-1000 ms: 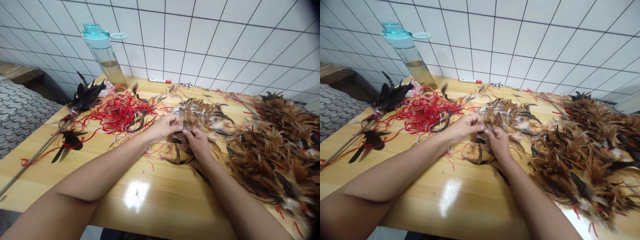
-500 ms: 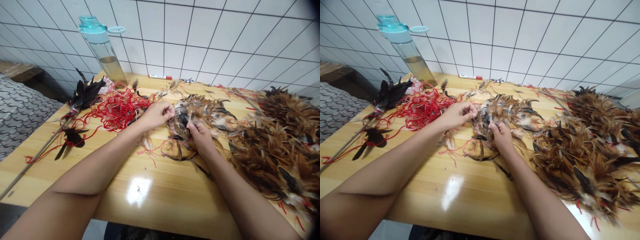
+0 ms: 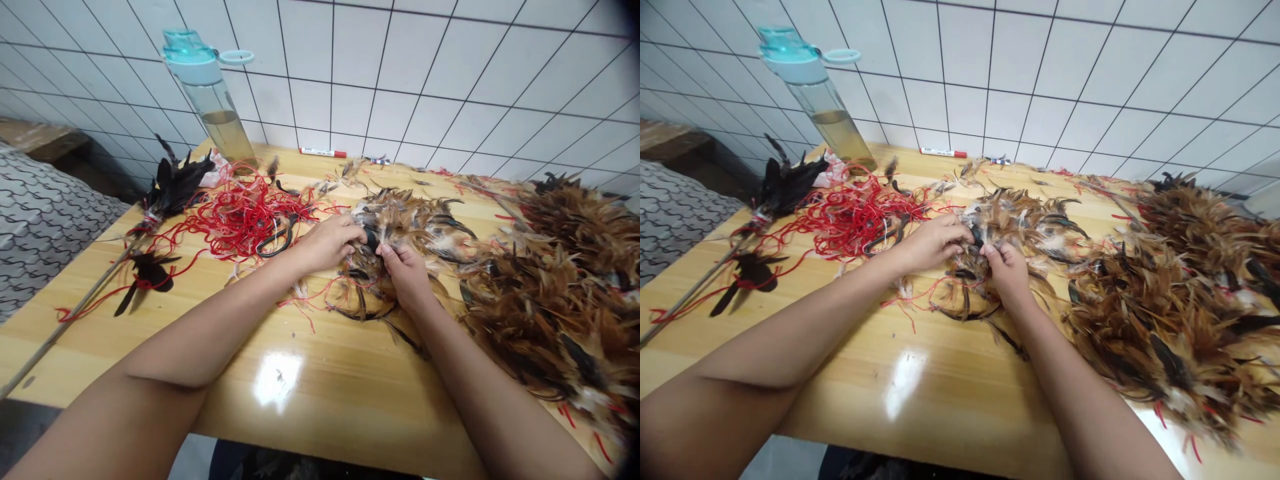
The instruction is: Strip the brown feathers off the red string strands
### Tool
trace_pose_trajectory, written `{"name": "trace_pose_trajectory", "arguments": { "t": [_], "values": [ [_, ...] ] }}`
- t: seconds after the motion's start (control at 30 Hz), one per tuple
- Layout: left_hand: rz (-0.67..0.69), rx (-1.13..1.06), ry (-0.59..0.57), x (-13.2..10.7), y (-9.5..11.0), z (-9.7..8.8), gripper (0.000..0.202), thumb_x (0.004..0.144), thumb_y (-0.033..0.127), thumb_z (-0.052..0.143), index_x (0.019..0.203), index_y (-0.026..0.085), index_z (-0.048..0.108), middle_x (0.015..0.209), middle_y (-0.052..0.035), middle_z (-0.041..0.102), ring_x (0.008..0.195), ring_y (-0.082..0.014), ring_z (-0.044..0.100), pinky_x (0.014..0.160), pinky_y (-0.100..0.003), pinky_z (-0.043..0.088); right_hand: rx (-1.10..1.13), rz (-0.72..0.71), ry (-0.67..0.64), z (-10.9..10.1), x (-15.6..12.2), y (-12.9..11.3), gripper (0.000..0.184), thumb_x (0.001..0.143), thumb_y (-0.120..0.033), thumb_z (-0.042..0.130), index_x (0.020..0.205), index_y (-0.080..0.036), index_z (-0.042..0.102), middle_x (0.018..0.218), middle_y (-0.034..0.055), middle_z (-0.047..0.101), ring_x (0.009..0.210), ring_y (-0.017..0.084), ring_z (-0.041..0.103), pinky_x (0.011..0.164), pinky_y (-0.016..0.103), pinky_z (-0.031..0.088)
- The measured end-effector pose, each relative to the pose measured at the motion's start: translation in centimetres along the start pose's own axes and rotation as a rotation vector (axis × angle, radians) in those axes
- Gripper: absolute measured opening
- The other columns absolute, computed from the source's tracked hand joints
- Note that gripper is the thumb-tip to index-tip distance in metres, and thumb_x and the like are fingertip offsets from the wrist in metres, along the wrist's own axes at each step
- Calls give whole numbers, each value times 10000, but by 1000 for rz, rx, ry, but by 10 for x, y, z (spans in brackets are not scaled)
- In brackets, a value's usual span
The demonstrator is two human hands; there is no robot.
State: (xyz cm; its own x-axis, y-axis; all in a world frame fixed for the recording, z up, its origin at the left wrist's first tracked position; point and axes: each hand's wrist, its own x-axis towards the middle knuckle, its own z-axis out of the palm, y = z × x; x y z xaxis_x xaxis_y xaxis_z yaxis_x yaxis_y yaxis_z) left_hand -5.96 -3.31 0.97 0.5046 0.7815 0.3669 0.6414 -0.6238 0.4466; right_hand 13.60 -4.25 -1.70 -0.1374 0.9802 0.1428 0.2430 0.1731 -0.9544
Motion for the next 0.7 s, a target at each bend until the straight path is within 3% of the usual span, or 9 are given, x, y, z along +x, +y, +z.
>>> {"name": "trace_pose_trajectory", "arguments": {
  "t": [0.13, 0.27, 0.4, 0.53, 0.7],
  "values": [
    [47, -26, 86, 2, 0, 3, 146, 853, 146, 520, 794, 160, 654, 837, -53, 602, 842, -154, 549, 777, -265, 430, 68, 31, 0, 1, 1, 1, 248, 773, -415, 572, 719, -181, 632, 658, -9, 568, 653, 136, 492, 653, 278, 393],
    [21, -108, 144, 5, 6, -6, 124, 865, 159, 530, 838, 161, 651, 848, -38, 668, 842, -141, 587, 808, -269, 442, 49, 21, -3, 1, 3, 2, 235, 764, -397, 583, 706, -179, 650, 653, -8, 586, 653, 140, 502, 663, 283, 396],
    [12, -104, 127, 5, 12, -12, 115, 862, 165, 552, 914, 181, 653, 873, -21, 696, 835, -129, 612, 778, -246, 444, 24, 19, -10, 1, 2, 0, 224, 760, -378, 587, 704, -176, 667, 634, -12, 588, 633, 136, 496, 637, 276, 393],
    [-23, -46, 94, 3, 14, -13, 68, 810, 134, 607, 867, 169, 623, 739, 12, 655, 713, -112, 589, 690, -217, 419, -8, 24, 0, 1, 2, 1, 230, 753, -376, 588, 696, -171, 675, 596, -18, 563, 603, 132, 477, 609, 271, 378],
    [91, 49, 31, 4, 14, -13, 125, 869, 153, 521, 801, 165, 625, 755, -13, 649, 744, -130, 575, 725, -242, 419, -77, 19, -1, 1, 3, 3, 237, 750, -376, 583, 705, -169, 691, 585, -15, 559, 591, 135, 469, 599, 274, 368]
  ]
}}
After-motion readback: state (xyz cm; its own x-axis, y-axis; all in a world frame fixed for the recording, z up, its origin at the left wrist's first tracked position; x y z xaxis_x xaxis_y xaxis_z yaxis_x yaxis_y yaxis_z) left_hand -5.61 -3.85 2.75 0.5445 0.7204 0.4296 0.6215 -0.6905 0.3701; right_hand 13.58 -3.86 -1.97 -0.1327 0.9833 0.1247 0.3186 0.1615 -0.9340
